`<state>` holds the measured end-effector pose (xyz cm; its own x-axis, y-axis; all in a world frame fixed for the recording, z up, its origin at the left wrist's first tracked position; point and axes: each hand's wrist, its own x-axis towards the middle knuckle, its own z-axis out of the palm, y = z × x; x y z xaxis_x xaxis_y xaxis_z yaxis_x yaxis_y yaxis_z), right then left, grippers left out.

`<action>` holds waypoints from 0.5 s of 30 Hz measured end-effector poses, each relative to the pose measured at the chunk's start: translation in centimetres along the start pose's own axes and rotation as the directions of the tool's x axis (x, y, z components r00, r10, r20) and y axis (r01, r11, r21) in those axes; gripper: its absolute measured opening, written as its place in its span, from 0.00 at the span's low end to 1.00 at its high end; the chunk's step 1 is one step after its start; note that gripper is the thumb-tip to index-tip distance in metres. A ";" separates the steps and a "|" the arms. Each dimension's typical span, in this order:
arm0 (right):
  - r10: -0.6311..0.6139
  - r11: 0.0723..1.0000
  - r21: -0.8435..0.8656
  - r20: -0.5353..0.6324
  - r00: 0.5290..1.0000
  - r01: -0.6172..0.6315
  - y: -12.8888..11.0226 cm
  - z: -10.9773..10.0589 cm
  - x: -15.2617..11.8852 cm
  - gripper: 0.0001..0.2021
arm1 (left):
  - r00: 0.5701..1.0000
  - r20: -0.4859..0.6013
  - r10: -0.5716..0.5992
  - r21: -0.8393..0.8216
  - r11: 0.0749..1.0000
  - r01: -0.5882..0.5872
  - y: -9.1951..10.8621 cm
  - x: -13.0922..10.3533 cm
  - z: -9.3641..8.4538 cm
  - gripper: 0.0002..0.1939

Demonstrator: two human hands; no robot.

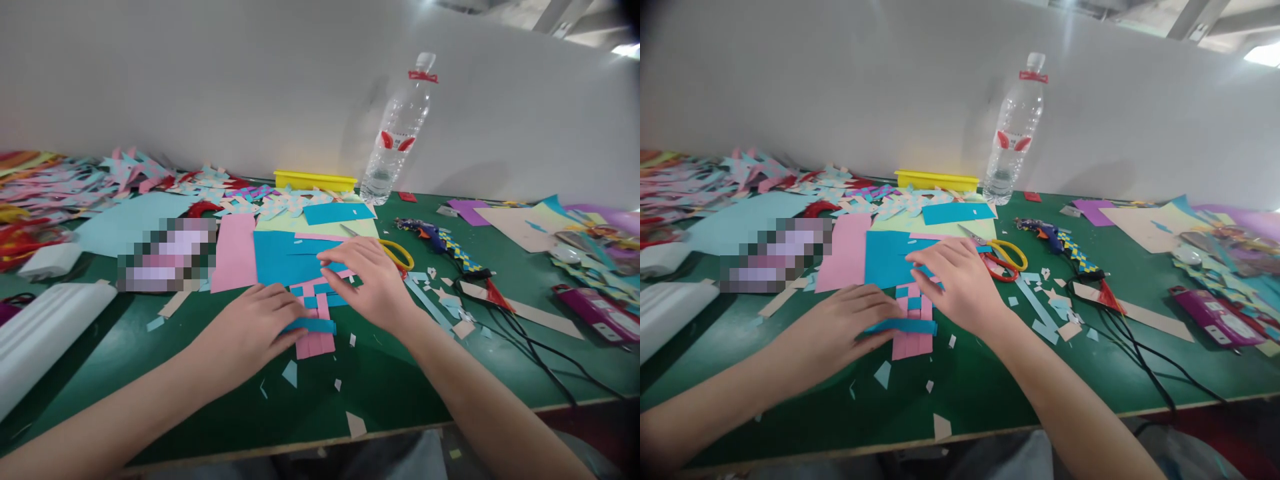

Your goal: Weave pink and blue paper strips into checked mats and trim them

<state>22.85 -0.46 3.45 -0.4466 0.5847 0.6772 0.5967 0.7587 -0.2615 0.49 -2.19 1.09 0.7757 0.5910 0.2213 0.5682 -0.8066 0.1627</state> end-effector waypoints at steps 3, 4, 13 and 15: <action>-0.011 1.000 0.015 -0.037 0.999 0.011 -1.0 -0.5 0.4 0.06 | 0.999 0.041 0.005 0.045 0.999 -0.007 0.6 0.7 0.6 0.10; -0.002 1.000 0.019 -0.028 1.000 0.003 -1.1 -0.4 0.3 0.06 | 0.999 0.040 0.003 0.046 0.999 -0.004 0.7 0.9 0.9 0.11; 0.082 0.997 -0.027 0.235 0.969 -0.078 2.4 2.5 -3.0 0.09 | 0.999 -0.028 -0.042 -0.098 0.994 0.039 -0.1 0.5 2.5 0.11; 0.090 0.996 -0.019 0.247 0.965 -0.088 2.8 2.6 -3.2 0.09 | 0.998 -0.040 -0.050 -0.119 0.992 0.045 -0.4 0.3 2.4 0.11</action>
<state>24.20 0.61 -1.23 -0.5418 0.7036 0.4598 0.6464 0.6985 -0.3071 1.19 -1.71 -1.24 0.7344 0.6305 0.2512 0.5663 -0.7732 0.2854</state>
